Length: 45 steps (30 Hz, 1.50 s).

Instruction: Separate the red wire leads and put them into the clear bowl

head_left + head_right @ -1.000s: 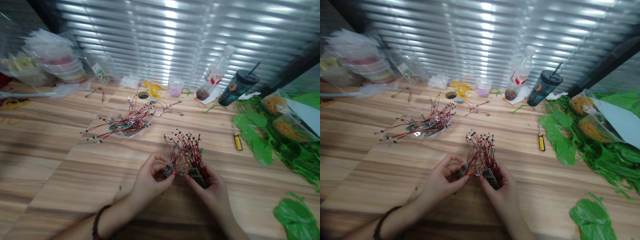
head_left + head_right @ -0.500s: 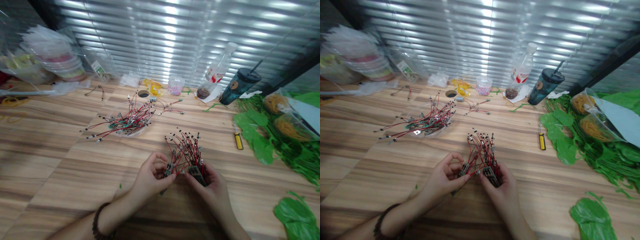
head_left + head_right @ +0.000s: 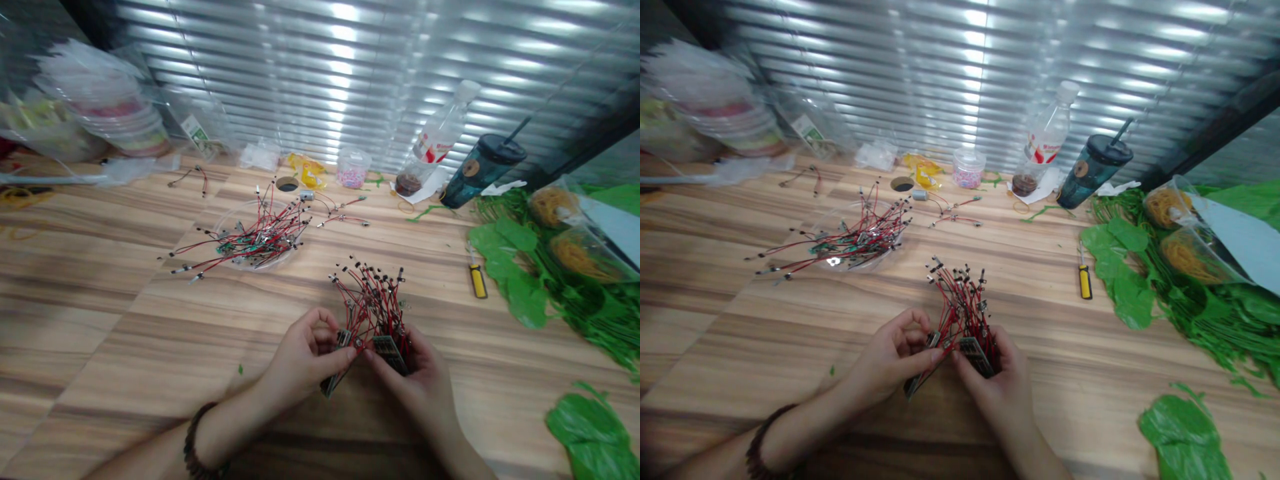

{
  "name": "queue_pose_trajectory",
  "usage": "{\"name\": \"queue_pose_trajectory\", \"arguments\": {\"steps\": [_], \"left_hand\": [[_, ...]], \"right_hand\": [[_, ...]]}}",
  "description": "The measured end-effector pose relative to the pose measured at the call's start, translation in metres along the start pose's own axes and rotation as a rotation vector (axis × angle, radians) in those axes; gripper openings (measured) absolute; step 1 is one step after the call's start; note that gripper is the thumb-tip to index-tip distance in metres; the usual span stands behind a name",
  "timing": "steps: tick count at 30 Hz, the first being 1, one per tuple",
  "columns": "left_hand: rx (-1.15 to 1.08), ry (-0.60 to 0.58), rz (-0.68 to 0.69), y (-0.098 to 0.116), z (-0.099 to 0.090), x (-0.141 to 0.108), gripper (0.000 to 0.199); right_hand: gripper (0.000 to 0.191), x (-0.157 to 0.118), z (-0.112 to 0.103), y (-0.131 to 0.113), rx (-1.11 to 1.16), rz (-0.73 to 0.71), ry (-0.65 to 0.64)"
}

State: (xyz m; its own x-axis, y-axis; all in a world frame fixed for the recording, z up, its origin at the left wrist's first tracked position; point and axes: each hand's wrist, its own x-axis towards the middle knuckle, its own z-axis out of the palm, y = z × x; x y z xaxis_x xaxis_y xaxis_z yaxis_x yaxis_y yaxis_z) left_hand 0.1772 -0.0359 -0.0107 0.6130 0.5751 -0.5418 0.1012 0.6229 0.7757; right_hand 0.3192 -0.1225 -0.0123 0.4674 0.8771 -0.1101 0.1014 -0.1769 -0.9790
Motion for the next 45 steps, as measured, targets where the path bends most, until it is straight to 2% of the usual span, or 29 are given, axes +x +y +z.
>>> {"name": "queue_pose_trajectory", "arguments": {"steps": [6,10,13,18,28,36,42,45], "left_hand": [[-0.066,-0.011,-0.017,0.0,0.0,0.001,0.054],[-0.055,-0.014,-0.019,-0.001,-0.001,0.002,0.052],[-0.041,0.001,0.012,-0.002,-0.001,0.003,0.05],[-0.071,0.077,0.051,-0.003,-0.003,0.004,0.052],[0.076,0.143,0.127,0.006,-0.002,0.001,0.046],[0.062,0.178,0.138,0.005,-0.003,0.001,0.049],[0.039,0.167,0.088,0.002,-0.002,0.001,0.05],[0.029,0.191,0.098,0.001,-0.001,0.001,0.05]], "right_hand": [[0.014,-0.003,-0.001,0.002,-0.161,-0.133,0.063],[0.011,-0.007,-0.001,0.0,-0.24,-0.168,0.159],[0.009,-0.007,-0.002,-0.002,-0.22,-0.129,0.163],[0.014,0.0,-0.009,-0.003,-0.16,-0.031,0.034],[0.029,0.004,-0.01,-0.008,0.338,0.354,0.034],[0.029,0.003,-0.007,-0.005,0.375,0.357,0.012],[0.027,0.0,-0.004,0.0,0.454,0.347,-0.085],[0.032,-0.001,-0.001,-0.002,0.44,0.378,-0.068]]}}
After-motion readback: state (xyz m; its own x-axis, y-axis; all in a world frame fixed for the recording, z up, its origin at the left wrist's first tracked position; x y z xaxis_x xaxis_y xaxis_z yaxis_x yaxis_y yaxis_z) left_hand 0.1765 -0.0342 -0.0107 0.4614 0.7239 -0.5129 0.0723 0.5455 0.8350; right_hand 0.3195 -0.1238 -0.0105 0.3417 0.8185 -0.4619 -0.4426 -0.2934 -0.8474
